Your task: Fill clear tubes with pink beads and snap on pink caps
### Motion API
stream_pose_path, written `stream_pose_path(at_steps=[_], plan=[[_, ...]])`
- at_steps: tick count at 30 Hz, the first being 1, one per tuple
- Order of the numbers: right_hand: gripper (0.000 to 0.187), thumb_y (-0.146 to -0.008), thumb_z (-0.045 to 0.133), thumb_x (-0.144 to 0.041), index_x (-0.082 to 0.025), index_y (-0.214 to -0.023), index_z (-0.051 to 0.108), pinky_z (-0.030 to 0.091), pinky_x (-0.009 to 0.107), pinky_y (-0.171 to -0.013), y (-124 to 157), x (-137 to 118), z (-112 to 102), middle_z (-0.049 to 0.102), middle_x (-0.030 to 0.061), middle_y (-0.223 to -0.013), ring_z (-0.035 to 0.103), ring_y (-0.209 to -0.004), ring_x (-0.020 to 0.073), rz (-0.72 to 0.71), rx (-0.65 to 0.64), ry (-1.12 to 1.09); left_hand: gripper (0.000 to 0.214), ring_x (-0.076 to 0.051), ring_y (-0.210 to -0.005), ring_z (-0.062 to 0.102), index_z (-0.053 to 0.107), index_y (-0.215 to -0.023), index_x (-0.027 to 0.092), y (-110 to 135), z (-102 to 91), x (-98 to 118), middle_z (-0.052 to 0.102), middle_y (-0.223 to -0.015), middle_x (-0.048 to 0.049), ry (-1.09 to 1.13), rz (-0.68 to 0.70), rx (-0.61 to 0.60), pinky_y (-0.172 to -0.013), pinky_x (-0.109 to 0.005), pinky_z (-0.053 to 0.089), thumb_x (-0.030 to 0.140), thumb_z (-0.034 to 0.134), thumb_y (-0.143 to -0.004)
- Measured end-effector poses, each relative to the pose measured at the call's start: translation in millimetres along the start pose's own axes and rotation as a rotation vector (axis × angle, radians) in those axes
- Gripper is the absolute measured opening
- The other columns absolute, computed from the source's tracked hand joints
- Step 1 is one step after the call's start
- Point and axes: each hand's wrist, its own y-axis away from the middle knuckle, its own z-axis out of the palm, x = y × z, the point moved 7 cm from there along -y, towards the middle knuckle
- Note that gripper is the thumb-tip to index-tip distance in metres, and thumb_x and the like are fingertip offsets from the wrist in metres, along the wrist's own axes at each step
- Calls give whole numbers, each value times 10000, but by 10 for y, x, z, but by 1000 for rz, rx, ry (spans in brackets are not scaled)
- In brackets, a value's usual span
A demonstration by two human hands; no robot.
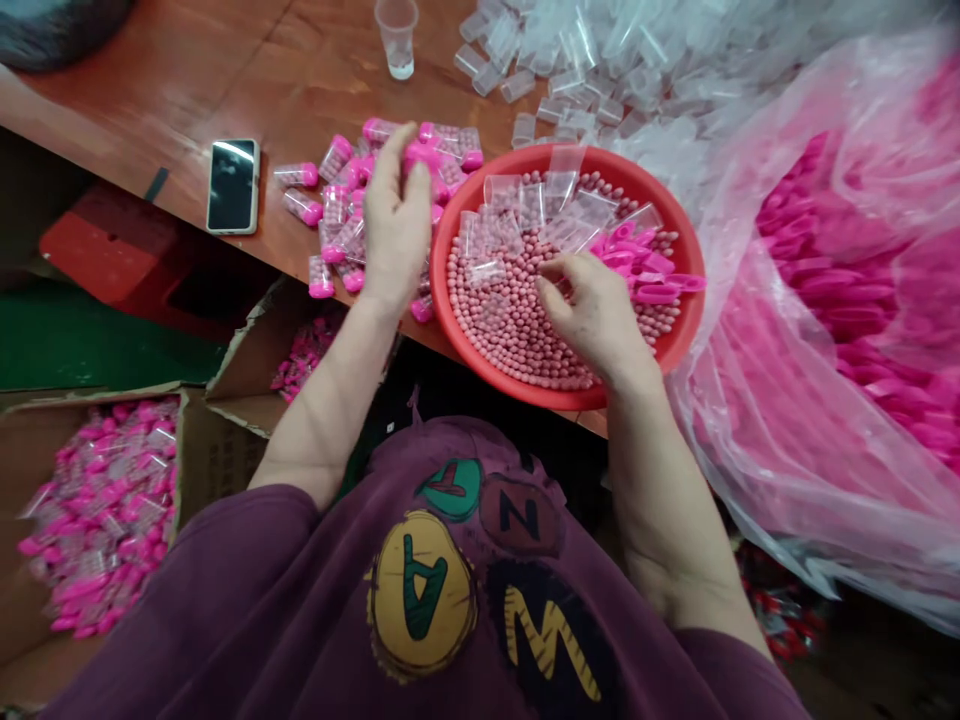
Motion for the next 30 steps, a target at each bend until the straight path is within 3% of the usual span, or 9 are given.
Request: stream_pose_path(at_steps=[2, 4, 7, 9, 14, 17, 23, 28, 30], plan=[[257, -1056, 639, -239, -208, -1267, 783, 639, 541, -1122, -98, -48, 146, 790, 166, -1289, 769, -1199, 345, -41, -58, 34, 521, -116, -1631, 472, 584, -1565, 215, -227, -265, -1, 579, -1729, -39, -152, 18, 159, -1447, -314, 315, -32, 574, -1106], [381, -1036, 669, -212, -171, -1407, 743, 609, 573, -1182, -200, -130, 321, 735, 216, -1437, 736, -1316, 383, -83, -105, 88, 451, -149, -1497, 599, 680, -1415, 144, -231, -302, 120, 704, -1559, -95, -263, 127, 192, -1395, -340, 385, -85, 646, -1029], [425, -1024, 642, -153, -139, -1439, 732, 583, 571, -1214, -332, -176, 529, 707, 243, -1491, 711, -1361, 393, -111, -169, 133, 287, -206, -1234, 711, 768, -1081, 201, 75, -5, 365, 809, -1219, -71, -281, 340, -39, -1219, -387, 524, -30, 622, -993], [304, -1027, 607, -131, -149, -1272, 788, 595, 545, -1188, -367, -117, 548, 755, 220, -1399, 737, -1287, 366, -90, -175, 104, 285, -219, -1159, 723, 766, -966, 235, 304, 203, 383, 817, -1141, -62, -234, 284, -216, -1148, -380, 548, 7, 596, -965], [218, -988, 713, -217, -211, -1193, 789, 671, 470, -1018, -179, 142, 282, 855, 81, -1111, 798, -1036, 278, 75, -48, -324, 205, -218, -1065, 716, 793, -1027, 199, 602, 450, 184, 818, -1097, -53, -115, -25, -293, -1058, -346, 558, 107, 808, -845], [232, -931, 759, -253, -221, -1159, 787, 694, 446, -1015, 29, 195, 161, 874, 64, -1120, 826, -1076, 268, 135, 53, -547, 119, -196, -951, 711, 807, -976, 172, 753, 711, 117, 809, -992, -43, -56, -111, -415, -977, -331, 557, 185, 845, -865], [531, -879, 606, -125, -217, -1370, 786, 638, 491, -1201, 361, 157, 101, 855, 98, -1393, 811, -1305, 290, 126, 50, -471, 96, -228, -997, 690, 794, -873, 168, 973, 1047, 234, 770, -954, -50, -187, -16, -478, -1034, -363, 534, 153, 877, -828], [420, -1001, 574, -200, -204, -1350, 808, 708, 471, -935, 600, 136, -36, 896, 83, -1102, 836, -916, 284, 181, 3, -330, 166, -203, -886, 715, 851, -983, 122, 980, 1122, 143, 800, -906, -43, -39, -162, -485, -935, -336, 566, 169, 857, -823], [381, -1031, 619, -257, -197, -1347, 822, 693, 492, -984, 686, 166, -186, 898, 110, -1144, 841, -975, 310, 173, 52, -202, 188, -201, -880, 746, 878, -1019, 107, 926, 1146, 120, 841, -934, -53, -49, -196, -549, -918, -323, 580, 168, 795, -862]])
